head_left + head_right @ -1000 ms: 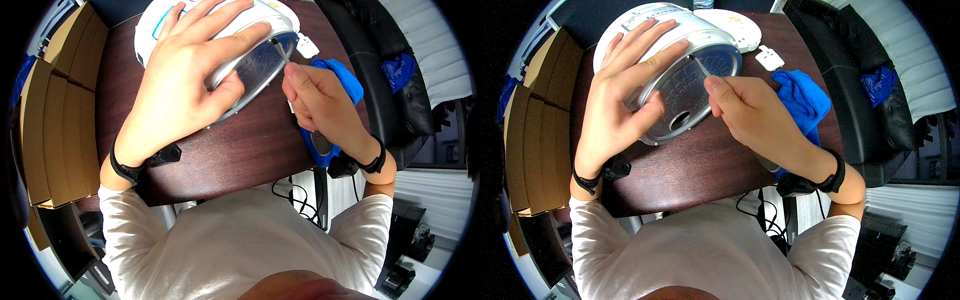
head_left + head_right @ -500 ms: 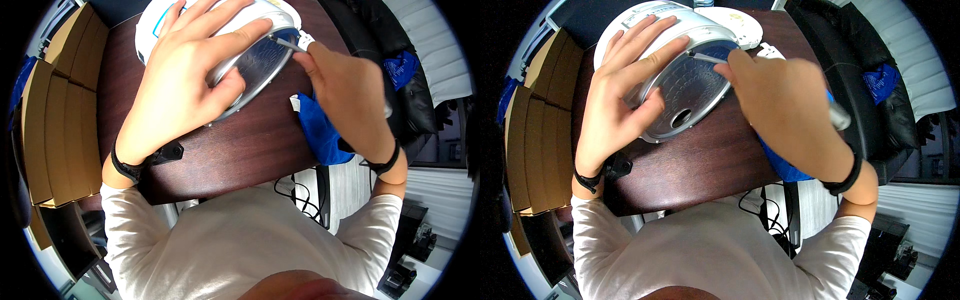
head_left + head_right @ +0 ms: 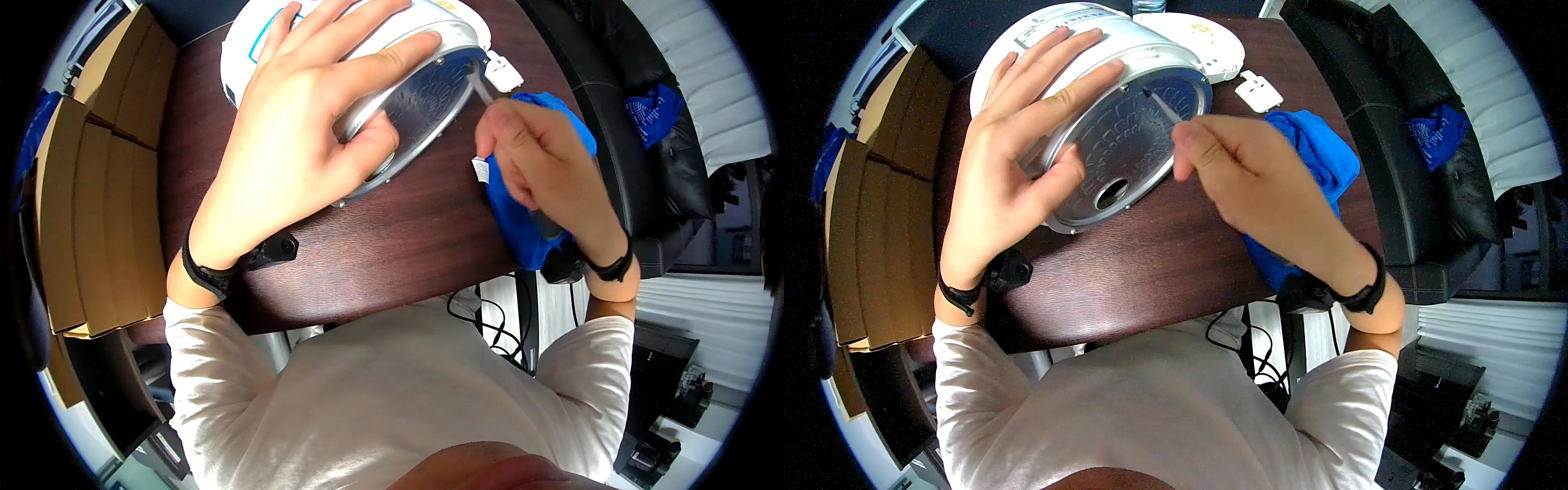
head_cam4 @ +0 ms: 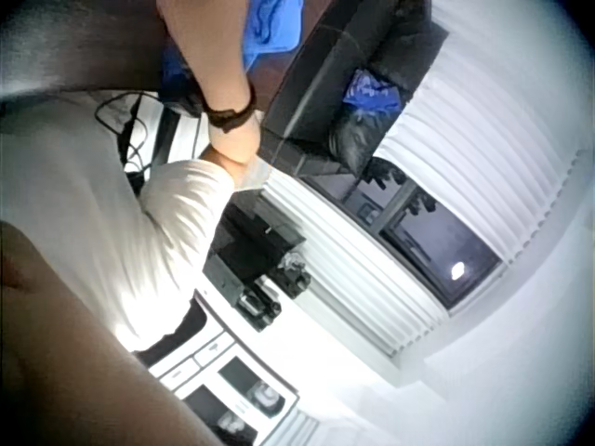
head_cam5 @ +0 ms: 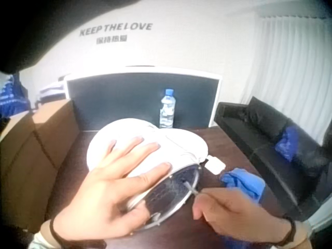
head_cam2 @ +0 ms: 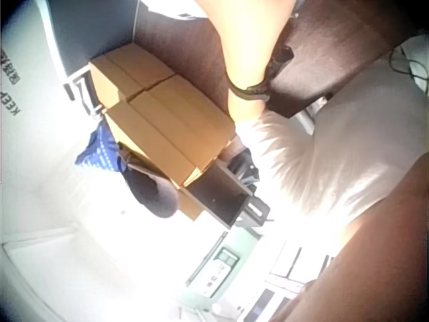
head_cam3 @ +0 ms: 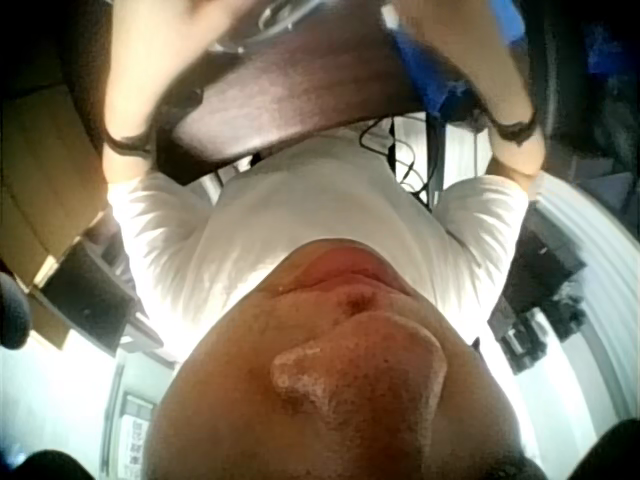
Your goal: The person uses a screwdriver to remove screws from the underside of a white appliance lid. They then wipe the lid with a blue cloth and reattach it to the main body of the appliance.
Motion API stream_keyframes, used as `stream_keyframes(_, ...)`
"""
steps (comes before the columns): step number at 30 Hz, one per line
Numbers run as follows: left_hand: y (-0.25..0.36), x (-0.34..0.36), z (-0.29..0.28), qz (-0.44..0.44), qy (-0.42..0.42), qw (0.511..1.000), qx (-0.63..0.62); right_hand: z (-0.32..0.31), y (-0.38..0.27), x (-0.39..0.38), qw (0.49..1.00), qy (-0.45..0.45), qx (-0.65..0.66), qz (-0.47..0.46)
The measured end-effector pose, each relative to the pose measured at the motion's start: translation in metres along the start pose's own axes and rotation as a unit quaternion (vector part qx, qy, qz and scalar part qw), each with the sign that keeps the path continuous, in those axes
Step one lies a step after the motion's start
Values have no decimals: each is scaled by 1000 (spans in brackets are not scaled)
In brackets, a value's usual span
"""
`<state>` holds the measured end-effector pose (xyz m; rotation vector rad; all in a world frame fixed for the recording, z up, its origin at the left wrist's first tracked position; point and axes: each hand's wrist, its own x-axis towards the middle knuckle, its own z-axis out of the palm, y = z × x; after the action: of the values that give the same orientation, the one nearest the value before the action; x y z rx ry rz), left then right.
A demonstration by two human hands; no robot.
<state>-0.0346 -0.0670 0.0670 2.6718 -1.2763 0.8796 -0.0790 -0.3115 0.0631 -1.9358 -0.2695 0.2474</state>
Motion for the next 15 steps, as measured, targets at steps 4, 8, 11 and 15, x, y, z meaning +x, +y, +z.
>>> stream_keyframes(4,-20,-7,31,28,96,987,-123,14,8,8,989,-45,118,72)
stream_keyframes(8,0,-1,3,-14,-5,999,-29,17,11,10,976,-72,182,91)
stream_keyframes(11,-12,-6,14,-13,17,997,-80,19,5,8,969,-80,205,108)
stream_keyframes(15,-14,-8,20,-9,33,994,-108,21,3,8,963,-85,231,111)
